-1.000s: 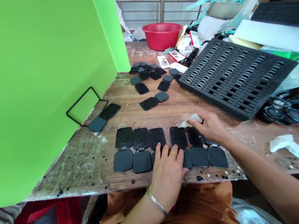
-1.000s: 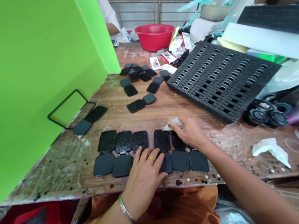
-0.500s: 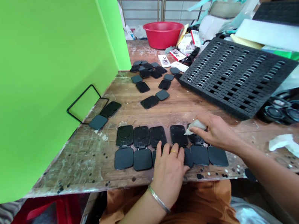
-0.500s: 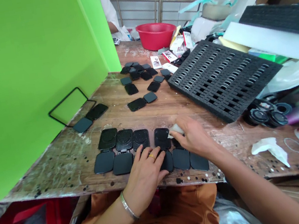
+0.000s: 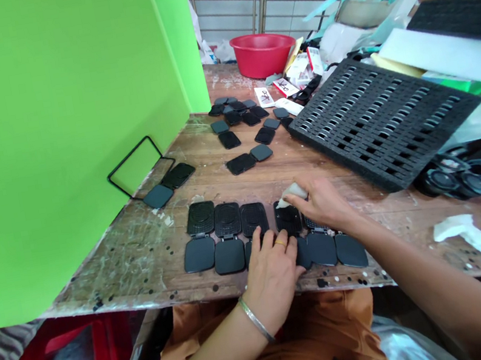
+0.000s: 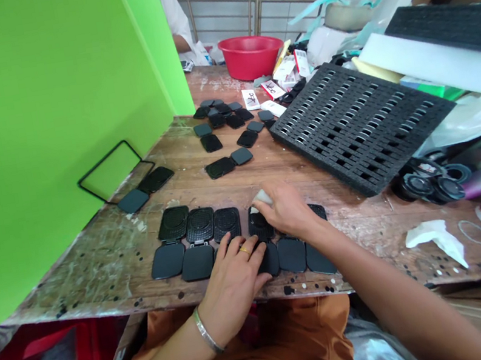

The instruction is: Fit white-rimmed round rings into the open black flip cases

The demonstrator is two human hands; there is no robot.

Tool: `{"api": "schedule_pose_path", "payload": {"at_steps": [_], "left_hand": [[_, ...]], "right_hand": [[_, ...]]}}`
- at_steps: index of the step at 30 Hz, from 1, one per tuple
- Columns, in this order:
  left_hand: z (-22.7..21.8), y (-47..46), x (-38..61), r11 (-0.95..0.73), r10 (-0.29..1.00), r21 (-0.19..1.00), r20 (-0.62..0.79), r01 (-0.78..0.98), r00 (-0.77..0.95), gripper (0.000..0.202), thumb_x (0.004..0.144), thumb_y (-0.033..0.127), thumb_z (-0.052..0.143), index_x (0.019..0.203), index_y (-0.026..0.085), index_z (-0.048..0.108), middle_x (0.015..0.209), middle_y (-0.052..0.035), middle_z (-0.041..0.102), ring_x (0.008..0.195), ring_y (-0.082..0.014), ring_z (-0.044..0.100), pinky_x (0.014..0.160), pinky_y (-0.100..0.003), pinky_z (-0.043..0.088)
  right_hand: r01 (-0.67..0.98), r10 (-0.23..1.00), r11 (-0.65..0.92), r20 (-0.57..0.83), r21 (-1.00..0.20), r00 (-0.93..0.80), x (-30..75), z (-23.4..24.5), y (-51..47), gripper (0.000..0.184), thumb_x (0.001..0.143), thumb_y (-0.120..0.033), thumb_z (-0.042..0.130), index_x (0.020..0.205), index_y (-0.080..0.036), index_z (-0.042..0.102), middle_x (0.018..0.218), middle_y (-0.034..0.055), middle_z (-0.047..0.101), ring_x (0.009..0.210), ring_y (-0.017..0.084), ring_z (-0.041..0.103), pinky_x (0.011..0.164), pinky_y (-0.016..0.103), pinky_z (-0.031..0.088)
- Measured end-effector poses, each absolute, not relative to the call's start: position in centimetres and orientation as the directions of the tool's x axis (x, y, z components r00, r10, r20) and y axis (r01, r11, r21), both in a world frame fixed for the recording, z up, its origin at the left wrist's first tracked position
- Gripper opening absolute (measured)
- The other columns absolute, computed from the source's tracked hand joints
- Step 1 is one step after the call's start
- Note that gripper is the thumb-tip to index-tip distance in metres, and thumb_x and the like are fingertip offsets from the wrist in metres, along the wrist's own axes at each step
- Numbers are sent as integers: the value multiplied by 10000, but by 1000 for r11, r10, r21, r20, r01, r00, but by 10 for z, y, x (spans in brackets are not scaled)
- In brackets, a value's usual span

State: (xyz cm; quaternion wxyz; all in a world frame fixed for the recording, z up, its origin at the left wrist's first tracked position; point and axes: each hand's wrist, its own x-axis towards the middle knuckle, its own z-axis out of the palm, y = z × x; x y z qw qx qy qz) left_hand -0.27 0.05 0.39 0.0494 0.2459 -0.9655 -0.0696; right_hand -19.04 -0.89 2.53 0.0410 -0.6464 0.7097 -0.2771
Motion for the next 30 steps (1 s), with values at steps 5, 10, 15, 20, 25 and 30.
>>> {"api": "schedule_pose_path", "payload": {"at_steps": [5,10,15,20,25,30], "left_hand": [[5,0,-4,867,-486,152,56,-474,-872,466,833,388,642,1236,178,538,1236,-91,577,1137,-277,491,1100,-513,263],[3,-1,-3,876,-474,142,74,-462,-877,442,835,407,634,1212,193,543,1239,-94,578,1136,-279,501,1088,-518,277],[1,-1,-4,872,-476,164,74,-460,-876,452,824,399,648,1208,181,547,1229,-89,582,1136,-280,495,1105,-519,255],[4,1,4,854,-499,228,109,-467,-859,501,822,413,647,1255,193,525,1305,-91,549,1201,-288,458,1108,-505,267],[9,-3,33,783,-617,220,156,-582,-771,517,840,334,640,1308,172,492,1357,-107,515,1281,-294,396,1112,-484,282],[4,-11,52,748,-663,156,116,-645,-740,535,828,422,638,1299,192,530,1364,-99,527,1313,-344,368,1128,-562,206]], "right_hand": [[-879,-924,89,290,-468,-248,-206,23,-17,281,794,-362,539,588,-214,418,562,0,480,540,134,379,530,285,233],[-818,-899,179,246,-547,-362,-227,16,-4,301,779,-411,535,574,-198,479,535,-1,497,517,128,406,503,273,241],[-755,-883,254,174,-605,-437,-240,7,11,349,759,-467,554,552,-188,523,496,-1,497,488,130,410,482,267,232],[-461,-836,293,9,-838,-548,-251,-2,22,344,704,-500,612,638,-163,627,536,5,534,481,123,416,469,254,279],[-4,-829,191,-159,-982,-536,-238,3,19,334,604,-472,728,637,-162,608,554,1,541,472,107,413,432,234,284],[-108,-888,165,-100,-980,-449,-202,0,-7,344,656,-493,677,682,-152,642,562,-2,544,481,104,394,446,239,266]]}}
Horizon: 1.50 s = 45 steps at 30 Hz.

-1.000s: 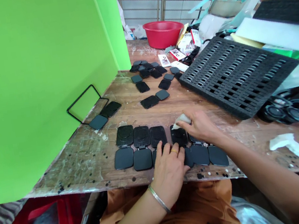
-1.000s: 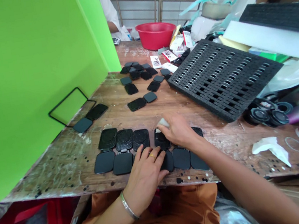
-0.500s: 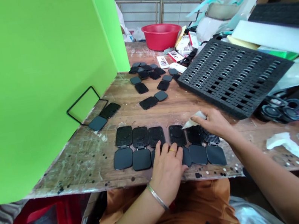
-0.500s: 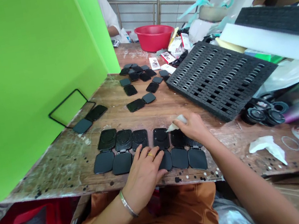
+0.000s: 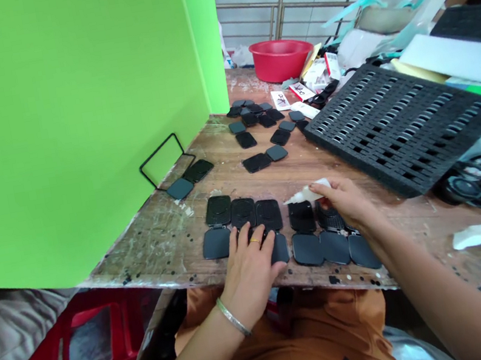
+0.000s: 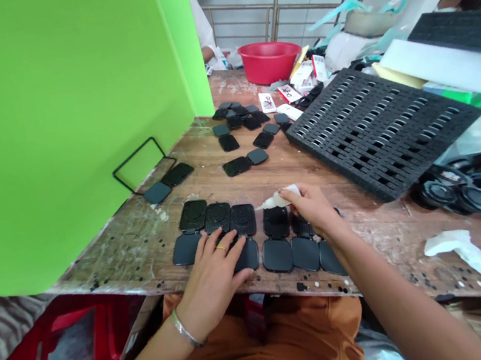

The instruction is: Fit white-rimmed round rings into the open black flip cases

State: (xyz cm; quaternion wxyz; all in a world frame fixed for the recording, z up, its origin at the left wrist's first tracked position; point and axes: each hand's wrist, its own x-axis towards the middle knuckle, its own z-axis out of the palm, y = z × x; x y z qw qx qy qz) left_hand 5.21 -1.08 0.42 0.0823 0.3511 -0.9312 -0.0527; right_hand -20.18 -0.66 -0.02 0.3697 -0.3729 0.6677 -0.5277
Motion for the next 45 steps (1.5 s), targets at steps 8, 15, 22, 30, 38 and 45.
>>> {"api": "schedule_pose_path", "payload": {"at_steps": [8,15,22,30,38,45], "left_hand": [[5,-13,51,768,-639,118,77,-629,-765,530,824,456,632,1289,218,544,1362,-89,536,1330,-363,350,1124,-608,159],[6,-13,51,765,-643,107,57,-635,-764,526,839,447,614,1300,204,537,1376,-95,525,1329,-362,355,1127,-595,168],[6,-13,51,769,-638,107,53,-631,-768,523,844,445,607,1302,202,536,1374,-98,524,1324,-364,359,1127,-596,165],[7,-12,48,765,-644,93,70,-637,-762,530,826,451,629,1289,205,549,1351,-96,542,1290,-351,398,1119,-579,199],[6,-12,49,772,-636,94,77,-629,-768,540,827,442,632,1301,200,538,1354,-102,535,1285,-338,399,1120,-558,203],[4,-11,51,776,-630,99,86,-623,-772,545,824,444,634,1298,197,533,1341,-101,541,1269,-336,412,1121,-558,199]], "right_hand": [[-424,-902,175,28,-889,-430,-180,0,-38,402,716,-524,578,700,-128,645,571,7,554,529,126,430,500,250,290],[-503,-909,189,44,-844,-415,-181,-9,-49,367,743,-485,556,734,-133,656,650,41,623,576,153,493,520,254,318],[-700,-932,148,139,-699,-335,-174,8,-50,289,766,-425,551,638,-166,559,589,18,562,552,142,454,516,261,259],[-911,-986,10,148,-412,-78,-162,41,-24,237,823,-345,526,654,-192,464,584,0,521,549,133,437,534,268,233],[-888,-982,-47,186,-457,-44,-135,38,-30,272,840,-346,519,624,-187,477,570,-5,513,543,126,443,533,265,230],[-923,-969,-18,234,-385,-79,-143,37,-62,262,808,-318,519,588,-179,490,586,15,523,556,128,417,536,270,236]]}}
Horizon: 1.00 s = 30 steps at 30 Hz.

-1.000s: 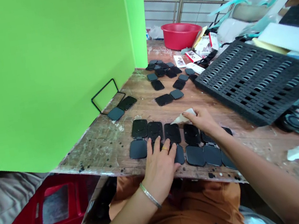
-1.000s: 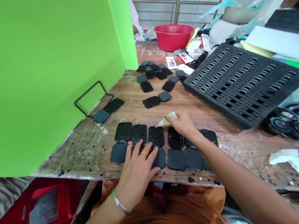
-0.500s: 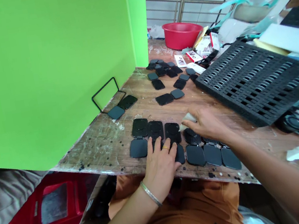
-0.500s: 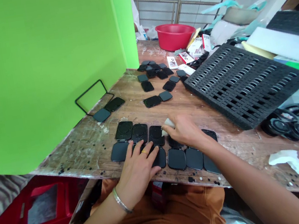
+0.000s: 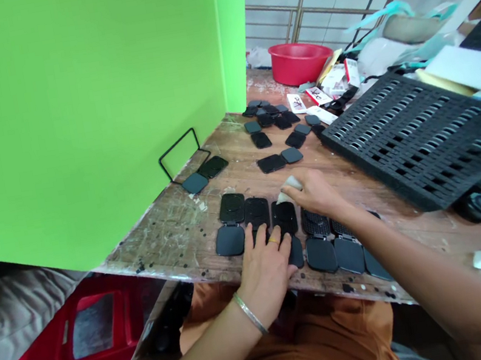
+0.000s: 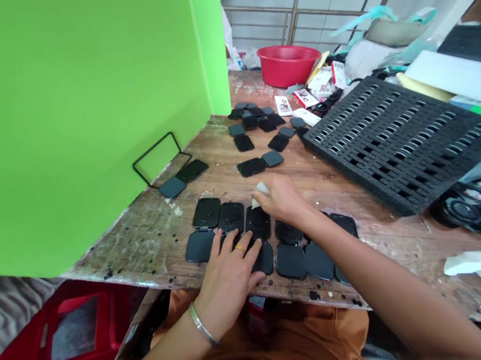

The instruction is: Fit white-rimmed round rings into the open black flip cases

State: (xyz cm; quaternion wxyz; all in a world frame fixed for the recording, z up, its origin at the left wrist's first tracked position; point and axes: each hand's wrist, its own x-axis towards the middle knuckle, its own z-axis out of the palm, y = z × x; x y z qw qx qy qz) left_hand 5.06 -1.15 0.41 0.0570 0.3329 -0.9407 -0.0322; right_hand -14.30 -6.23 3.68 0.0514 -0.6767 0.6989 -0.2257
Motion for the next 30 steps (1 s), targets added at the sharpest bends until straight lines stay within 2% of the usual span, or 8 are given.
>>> {"api": "schedule_pose_path", "payload": {"at_steps": [4,7,9,11,13,15,23,30], "left_hand": [[2,-12,51,774,-633,106,87,-625,-769,540,825,441,632,1295,194,531,1346,-108,538,1271,-340,415,1118,-569,197],[2,-11,51,773,-633,132,85,-621,-770,531,830,446,623,1290,197,534,1346,-109,539,1279,-343,412,1120,-581,190],[2,-10,54,769,-636,170,96,-617,-766,534,833,456,616,1302,218,521,1362,-92,530,1300,-333,395,1126,-568,198],[4,-10,60,755,-652,202,127,-624,-748,566,833,458,617,1336,235,483,1400,-77,496,1323,-314,373,1133,-535,217],[6,-12,69,725,-688,202,161,-659,-708,587,838,436,619,1358,218,458,1419,-84,474,1338,-301,357,1138,-505,230],[7,-17,79,683,-730,180,166,-708,-663,567,843,414,619,1344,189,477,1402,-102,491,1343,-308,351,1140,-509,226],[9,-25,90,659,-751,102,145,-745,-644,524,841,481,595,1279,194,558,1355,-97,545,1343,-360,346,1132,-596,166],[12,-24,87,671,-741,102,117,-734,-661,541,833,465,613,1289,182,551,1355,-119,541,1336,-375,354,1126,-616,154]], "right_hand": [[-909,-960,92,206,-407,-189,-164,37,-56,251,779,-341,541,595,-177,492,584,9,521,552,125,407,521,266,231],[-838,-963,142,124,-528,-241,-183,30,-41,301,765,-410,544,578,-176,515,550,3,508,528,127,408,491,261,227],[-706,-959,177,41,-685,-280,-193,23,-33,339,753,-462,543,576,-173,536,541,5,512,506,124,412,474,253,248],[-476,-941,224,-61,-850,-334,-197,17,-28,341,716,-490,569,599,-170,559,554,14,534,487,120,417,456,247,279],[-266,-927,235,-134,-935,-349,-195,13,-30,329,669,-497,606,639,-170,578,578,27,559,481,120,430,442,245,308],[-190,-931,215,-142,-958,-337,-186,12,-36,337,637,-504,632,664,-171,590,583,29,563,480,119,437,436,244,323],[-329,-948,139,-30,-934,-316,-143,6,-77,381,654,-534,587,710,-158,603,546,-9,525,476,115,419,455,246,317],[-581,-940,113,102,-806,-324,-139,3,-95,342,681,-506,571,629,-169,548,560,1,531,540,139,438,503,256,288]]}}
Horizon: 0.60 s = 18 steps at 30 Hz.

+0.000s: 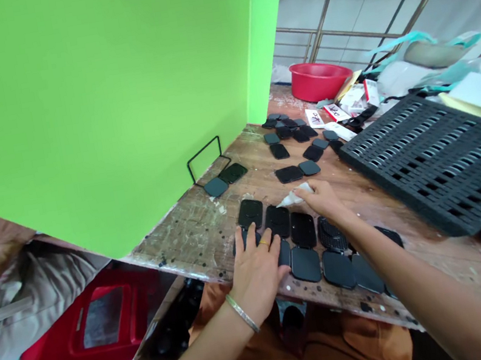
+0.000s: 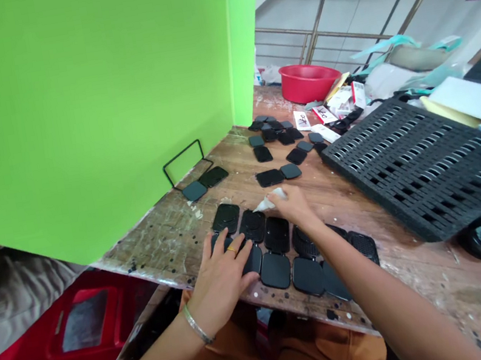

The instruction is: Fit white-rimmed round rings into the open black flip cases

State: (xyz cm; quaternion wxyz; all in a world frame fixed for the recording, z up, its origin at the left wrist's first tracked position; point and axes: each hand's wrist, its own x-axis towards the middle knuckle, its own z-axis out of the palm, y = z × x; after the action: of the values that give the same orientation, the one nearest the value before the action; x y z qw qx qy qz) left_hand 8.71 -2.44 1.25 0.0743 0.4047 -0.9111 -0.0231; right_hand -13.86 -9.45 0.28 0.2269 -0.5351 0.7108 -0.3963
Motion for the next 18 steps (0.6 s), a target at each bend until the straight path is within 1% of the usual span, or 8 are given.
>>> {"api": "schedule_pose_path", "payload": {"at_steps": [2,5,8,10,12,14,16,18], "left_hand": [[12,-25,87,672,-740,101,111,-733,-663,542,837,467,606,1291,177,549,1351,-123,543,1333,-378,357,1124,-619,152],[12,-25,87,669,-743,103,102,-736,-662,541,840,467,601,1291,172,550,1352,-122,542,1336,-387,348,1124,-621,146],[13,-26,86,670,-742,101,106,-735,-662,539,831,466,615,1280,174,558,1339,-121,551,1332,-384,354,1122,-622,145],[13,-26,85,671,-741,100,112,-734,-662,539,825,469,623,1273,177,563,1332,-124,555,1326,-377,366,1121,-621,151],[14,-26,85,671,-742,100,115,-735,-661,542,818,469,632,1272,181,564,1328,-124,557,1323,-371,371,1120,-616,159],[15,-26,84,669,-743,100,115,-737,-659,551,813,468,640,1276,180,561,1325,-122,558,1322,-369,370,1121,-609,164],[15,-26,84,670,-742,96,113,-736,-660,561,807,470,646,1273,170,562,1312,-122,567,1316,-371,374,1122,-607,163],[16,-26,84,671,-741,89,114,-736,-662,563,804,473,648,1267,164,566,1298,-121,575,1307,-371,383,1123,-605,163]], "right_hand": [[-643,-944,87,143,-761,-297,-137,7,-94,323,696,-485,574,603,-182,514,571,-2,523,557,138,430,520,257,273],[-729,-952,34,200,-684,-232,-134,20,-87,283,714,-414,589,579,-194,473,567,-12,496,563,134,411,539,260,246],[-861,-968,-28,229,-507,-104,-132,35,-74,256,762,-343,561,575,-192,472,584,9,521,562,138,421,541,269,233],[-903,-984,-62,180,-426,-17,-129,43,-65,269,803,-334,527,580,-188,491,571,15,532,539,137,426,528,271,225],[-895,-992,-77,120,-439,27,-124,47,-57,274,825,-340,514,599,-186,517,546,3,522,519,131,420,517,266,215],[-878,-994,-89,96,-471,49,-117,47,-54,260,834,-340,512,625,-186,526,543,-10,511,519,127,420,518,260,217],[-872,-992,-107,114,-479,59,-107,44,-56,249,841,-337,507,644,-186,518,562,-8,514,532,129,425,525,258,226],[-885,-984,-138,161,-445,72,-99,40,-65,239,852,-336,497,670,-183,519,610,12,542,569,142,451,545,262,248]]}}
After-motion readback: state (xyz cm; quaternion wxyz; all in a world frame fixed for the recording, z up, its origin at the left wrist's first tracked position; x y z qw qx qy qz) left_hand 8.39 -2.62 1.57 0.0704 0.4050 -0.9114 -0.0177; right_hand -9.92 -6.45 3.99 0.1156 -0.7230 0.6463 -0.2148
